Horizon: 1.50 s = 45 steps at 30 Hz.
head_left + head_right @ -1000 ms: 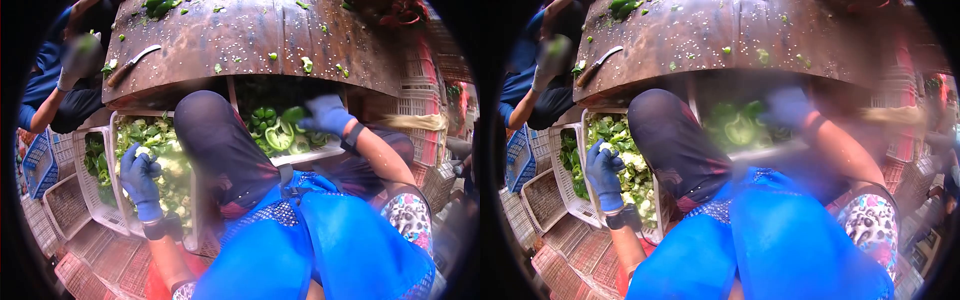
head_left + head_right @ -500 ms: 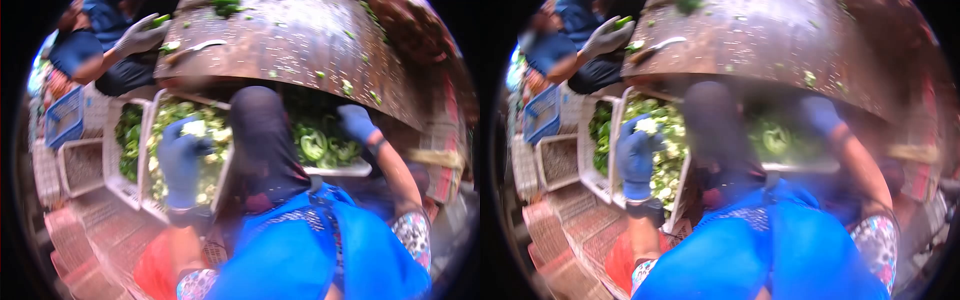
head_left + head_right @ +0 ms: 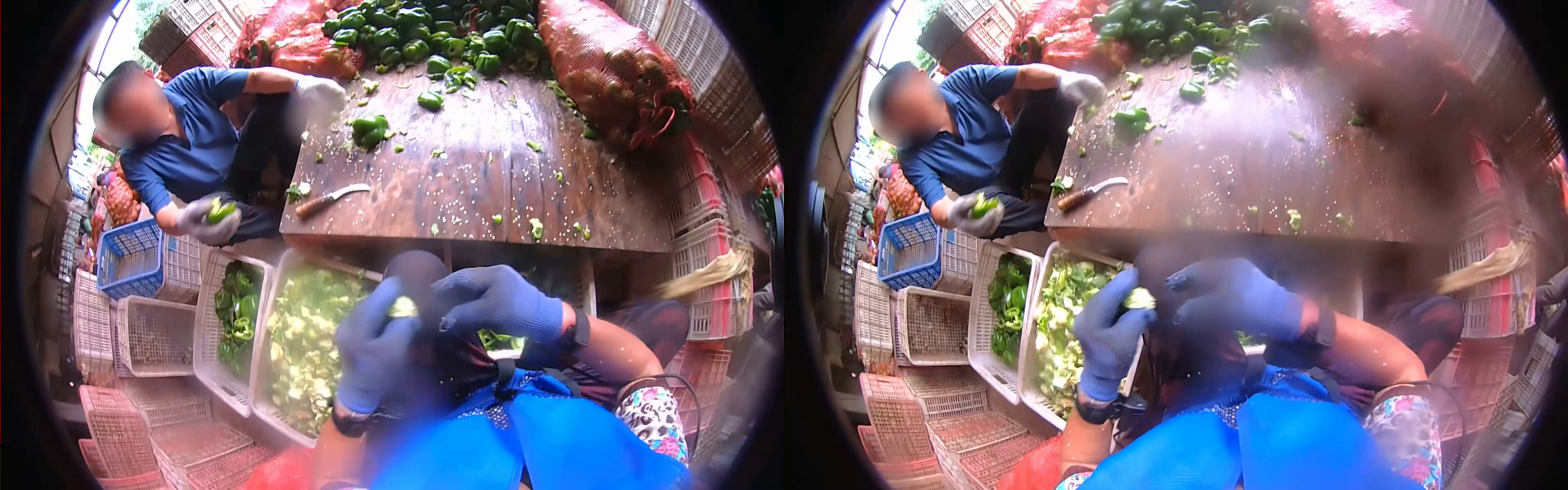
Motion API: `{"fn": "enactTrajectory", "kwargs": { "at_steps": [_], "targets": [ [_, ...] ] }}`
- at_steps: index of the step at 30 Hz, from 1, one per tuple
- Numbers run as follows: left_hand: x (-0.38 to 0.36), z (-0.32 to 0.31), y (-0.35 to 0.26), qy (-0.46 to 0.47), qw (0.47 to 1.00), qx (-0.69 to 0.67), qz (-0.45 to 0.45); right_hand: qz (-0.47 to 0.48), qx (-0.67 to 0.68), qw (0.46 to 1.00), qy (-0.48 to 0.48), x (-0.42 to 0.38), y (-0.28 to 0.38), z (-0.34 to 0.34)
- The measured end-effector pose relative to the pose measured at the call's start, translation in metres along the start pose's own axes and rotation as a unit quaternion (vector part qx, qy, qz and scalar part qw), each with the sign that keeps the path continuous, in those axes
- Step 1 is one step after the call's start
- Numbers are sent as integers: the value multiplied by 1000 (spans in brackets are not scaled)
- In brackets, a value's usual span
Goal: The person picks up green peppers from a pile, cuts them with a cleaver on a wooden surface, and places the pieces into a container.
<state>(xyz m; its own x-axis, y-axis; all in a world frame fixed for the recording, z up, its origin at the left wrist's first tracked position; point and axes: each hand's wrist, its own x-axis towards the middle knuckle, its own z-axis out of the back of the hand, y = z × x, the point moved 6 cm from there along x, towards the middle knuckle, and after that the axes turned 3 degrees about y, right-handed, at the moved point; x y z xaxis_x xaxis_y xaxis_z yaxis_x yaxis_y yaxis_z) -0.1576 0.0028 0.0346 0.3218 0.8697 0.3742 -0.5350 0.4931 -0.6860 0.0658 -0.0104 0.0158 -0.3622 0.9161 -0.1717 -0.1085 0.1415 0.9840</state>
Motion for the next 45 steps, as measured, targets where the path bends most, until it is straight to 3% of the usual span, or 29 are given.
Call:
{"fn": "enactTrajectory", "kwargs": {
  "at_steps": [2,4,6,7,8,10,12,14,17,18,19,21,24,25,28,29,31,34,38,39,40,43,44,45],
  "targets": [
    [-12,25,39,96,966,237,31,-20,4,999,-33,-3,4,35],
    [-19,44,86,131,952,272,57,-27,-69,991,-112,8,9,90],
    [-20,56,104,67,961,269,19,-17,-131,971,-200,28,-5,152],
    [-8,54,103,56,961,272,11,-56,-246,940,-229,50,-17,191],
    [4,49,106,56,973,219,53,-33,-351,910,-219,79,-32,228],
    [34,32,112,50,983,111,135,-12,-386,869,-308,136,-47,294],
    [70,9,112,53,983,58,165,36,-433,841,-323,197,-57,342],
    [96,-11,124,59,988,86,118,8,-408,865,-292,264,-28,365],
    [115,-31,146,79,984,108,115,86,-558,787,-247,357,-37,408],
    [119,-36,150,92,983,106,120,28,-527,801,-282,388,-50,418],
    [125,-43,152,95,984,105,110,-53,-540,800,-255,394,-42,405],
    [125,-48,159,126,974,93,162,-87,-551,796,-235,404,-45,403],
    [119,-57,162,135,976,82,152,-84,-557,796,-222,380,-35,392],
    [118,-58,158,131,978,81,141,-37,-607,764,-217,370,-39,390],
    [112,-49,141,101,988,75,89,-55,-572,769,-281,332,-69,412],
    [109,-45,138,93,990,75,79,14,-406,858,-314,307,-71,416],
    [108,-37,126,88,988,112,57,-25,-374,872,-315,269,-74,417],
    [110,-25,101,60,996,27,58,-74,-53,948,-306,191,-88,414],
    [115,-21,50,56,985,105,-128,-48,-146,965,-210,77,-25,310],
    [117,-20,41,36,985,82,-149,-43,-54,987,-145,51,-19,274],
    [114,-22,39,43,986,75,-141,-159,-132,971,-120,30,-31,254],
    [112,-31,45,57,994,32,-84,-62,-197,973,-99,4,-31,238],
    [114,-36,45,69,995,23,-73,-107,-149,968,-172,9,-33,252],
    [120,-41,46,80,995,15,-62,-105,-203,951,-207,25,-30,270]
  ]
}}
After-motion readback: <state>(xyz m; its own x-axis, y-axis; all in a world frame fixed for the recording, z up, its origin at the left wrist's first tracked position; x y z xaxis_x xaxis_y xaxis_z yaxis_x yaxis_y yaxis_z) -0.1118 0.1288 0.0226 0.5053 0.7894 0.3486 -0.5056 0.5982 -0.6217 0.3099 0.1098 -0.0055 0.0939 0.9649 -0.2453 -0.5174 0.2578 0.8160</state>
